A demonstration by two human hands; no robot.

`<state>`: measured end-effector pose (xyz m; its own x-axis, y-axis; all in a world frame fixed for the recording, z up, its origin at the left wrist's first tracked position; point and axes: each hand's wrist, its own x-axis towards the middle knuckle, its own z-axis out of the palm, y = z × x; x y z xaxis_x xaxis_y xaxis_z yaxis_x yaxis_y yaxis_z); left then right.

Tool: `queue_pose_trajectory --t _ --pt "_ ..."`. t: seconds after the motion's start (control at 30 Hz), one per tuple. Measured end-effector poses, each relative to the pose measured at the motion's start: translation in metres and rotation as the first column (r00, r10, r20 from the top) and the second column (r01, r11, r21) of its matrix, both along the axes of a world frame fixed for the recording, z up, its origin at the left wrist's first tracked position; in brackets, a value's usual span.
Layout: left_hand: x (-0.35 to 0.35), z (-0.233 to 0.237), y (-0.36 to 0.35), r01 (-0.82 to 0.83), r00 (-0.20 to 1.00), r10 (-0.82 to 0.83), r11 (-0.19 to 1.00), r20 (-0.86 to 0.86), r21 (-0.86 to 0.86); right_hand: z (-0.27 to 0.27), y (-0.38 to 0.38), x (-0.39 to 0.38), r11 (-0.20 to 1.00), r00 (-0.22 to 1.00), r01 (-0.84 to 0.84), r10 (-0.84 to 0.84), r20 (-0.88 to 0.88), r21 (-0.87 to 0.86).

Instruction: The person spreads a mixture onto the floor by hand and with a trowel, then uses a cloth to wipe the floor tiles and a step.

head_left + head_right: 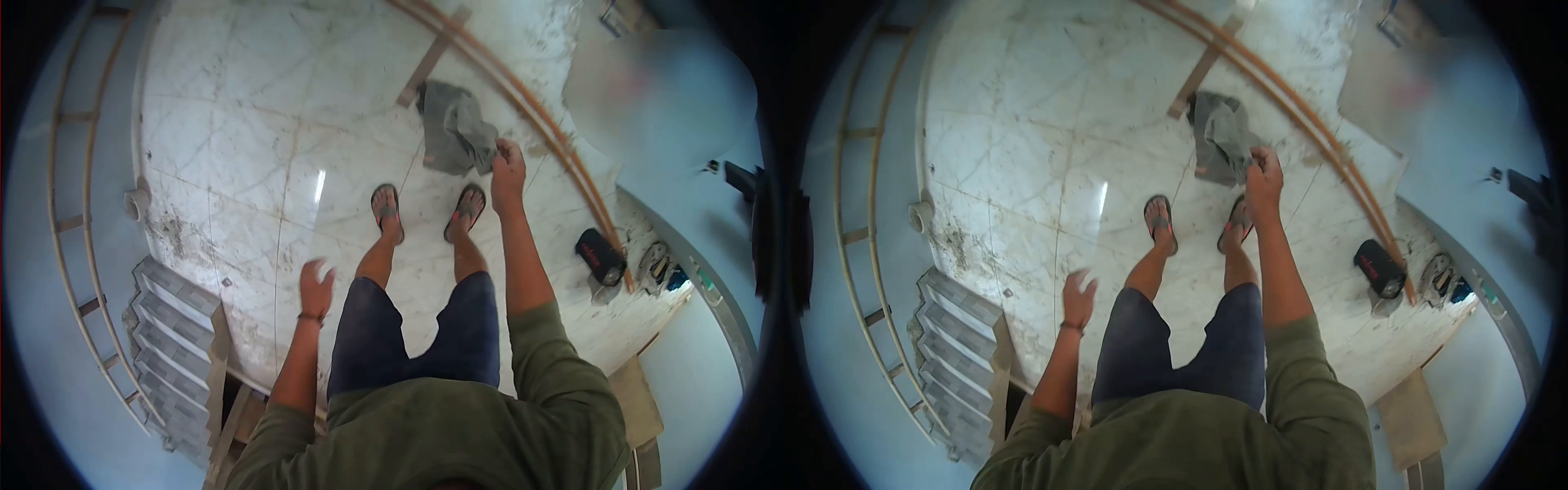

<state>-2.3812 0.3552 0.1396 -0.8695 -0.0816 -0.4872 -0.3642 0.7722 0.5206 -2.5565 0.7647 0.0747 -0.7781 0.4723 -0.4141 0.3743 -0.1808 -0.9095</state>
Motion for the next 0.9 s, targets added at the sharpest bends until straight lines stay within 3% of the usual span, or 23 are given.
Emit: queue_pose_trajectory --t 0.07,0.1,0.17,0.2,0.23,0.27,0.3,0.37,0.4,0.43,0.5,0.57,0.6,0.63,0.67,0.7,0.73,0.8,0.83,0.87,0.9 --pt "-0.074 0.031 0.062 0.090 0.983 -0.071 0.991 -0.168 0.104 0.084 0.019 -0.008 0.975 0.977 -0.211 0.213 -0.022 0.069" --pt "-0.117 0.071 0.101 0.148 0.930 -0.085 0.977 -0.357 0.152 0.127 0.023 -0.006 0.945 0.949 -0.309 0.313 -0.024 0.110" --pt "-0.184 0.151 0.159 0.260 0.818 -0.104 0.944 -0.566 0.201 0.235 0.007 -0.012 0.905 0.897 -0.410 0.423 -0.130 0.116" --pt "-0.211 0.202 0.181 0.333 0.755 -0.137 0.923 -0.641 0.195 0.273 0.004 -0.013 0.841 0.853 -0.491 0.517 -0.072 0.226" --pt "-0.230 0.249 0.200 0.400 0.652 -0.157 0.903 -0.742 0.160 0.308 -0.005 -0.015 0.846 0.795 -0.501 0.533 -0.288 0.182" --pt "-0.242 0.286 0.213 0.456 0.544 -0.177 0.883 -0.820 0.112 0.342 -0.013 -0.016 0.834 0.753 -0.542 0.536 -0.382 0.102" --pt "-0.248 0.306 0.218 0.505 0.568 -0.280 0.861 -0.774 0.059 0.371 -0.017 -0.017 0.800 0.692 -0.595 0.559 -0.457 0.079" --pt "-0.248 0.319 0.217 0.581 0.623 -0.477 0.813 -0.621 -0.041 0.412 -0.020 -0.012 0.809 0.727 -0.583 0.478 -0.493 -0.076" --pt "-0.248 0.320 0.209 0.552 0.720 -0.437 0.831 -0.538 0.064 0.429 -0.019 -0.010 0.828 0.756 -0.546 0.419 -0.502 -0.131" --pt "-0.249 0.326 0.197 0.506 0.805 -0.394 0.846 -0.443 0.167 0.438 -0.013 -0.014 0.879 0.768 -0.477 0.415 -0.488 -0.003" --pt "-0.225 0.350 0.172 0.390 0.704 -0.224 0.915 -0.674 0.102 0.441 0.001 -0.025 0.925 0.805 -0.292 0.374 -0.461 0.242" --pt "-0.194 0.366 0.157 0.306 0.810 -0.158 0.936 -0.565 0.176 0.434 0.007 -0.031 0.840 0.732 -0.126 0.437 -0.522 0.528" --pt "-0.178 0.402 0.163 0.198 0.925 -0.083 0.938 -0.370 0.286 0.428 0.008 -0.035 0.764 0.700 -0.021 0.472 -0.536 0.645" --pt "-0.164 0.437 0.173 0.070 0.989 -0.015 0.926 -0.150 0.371 0.421 0.004 -0.033 0.750 0.727 -0.047 0.479 -0.492 0.660" --pt "-0.155 0.440 0.183 0.005 0.984 0.083 0.873 -0.158 0.487 0.397 -0.006 -0.034 0.738 0.711 0.027 0.460 -0.532 0.675" --pt "-0.145 0.440 0.192 -0.045 0.973 0.172 0.799 -0.157 0.599 0.385 -0.017 -0.028 0.643 0.759 0.058 0.468 -0.452 0.763" --pt "-0.138 0.439 0.201 -0.086 0.956 0.257 0.707 -0.142 0.702 0.374 -0.026 -0.021 0.718 0.815 -0.105 0.459 -0.354 0.688" --pt "-0.129 0.438 0.222 -0.038 0.951 0.255 0.658 -0.175 0.752 0.378 -0.048 -0.001 0.753 0.875 -0.386 0.481 -0.045 0.532" --pt "-0.123 0.435 0.228 -0.022 0.947 0.261 0.632 -0.186 0.775 0.346 -0.058 0.003 0.816 0.824 -0.546 0.564 -0.057 0.189" --pt "-0.127 0.415 0.228 0.214 0.907 0.058 0.790 -0.417 0.575 0.280 -0.077 0.005 0.658 0.880 -0.440 0.449 -0.151 -0.611" --pt "-0.124 0.412 0.233 0.388 0.765 -0.137 0.878 -0.629 0.280 0.339 -0.063 0.030 0.442 0.810 -0.459 0.564 -0.160 -0.770"
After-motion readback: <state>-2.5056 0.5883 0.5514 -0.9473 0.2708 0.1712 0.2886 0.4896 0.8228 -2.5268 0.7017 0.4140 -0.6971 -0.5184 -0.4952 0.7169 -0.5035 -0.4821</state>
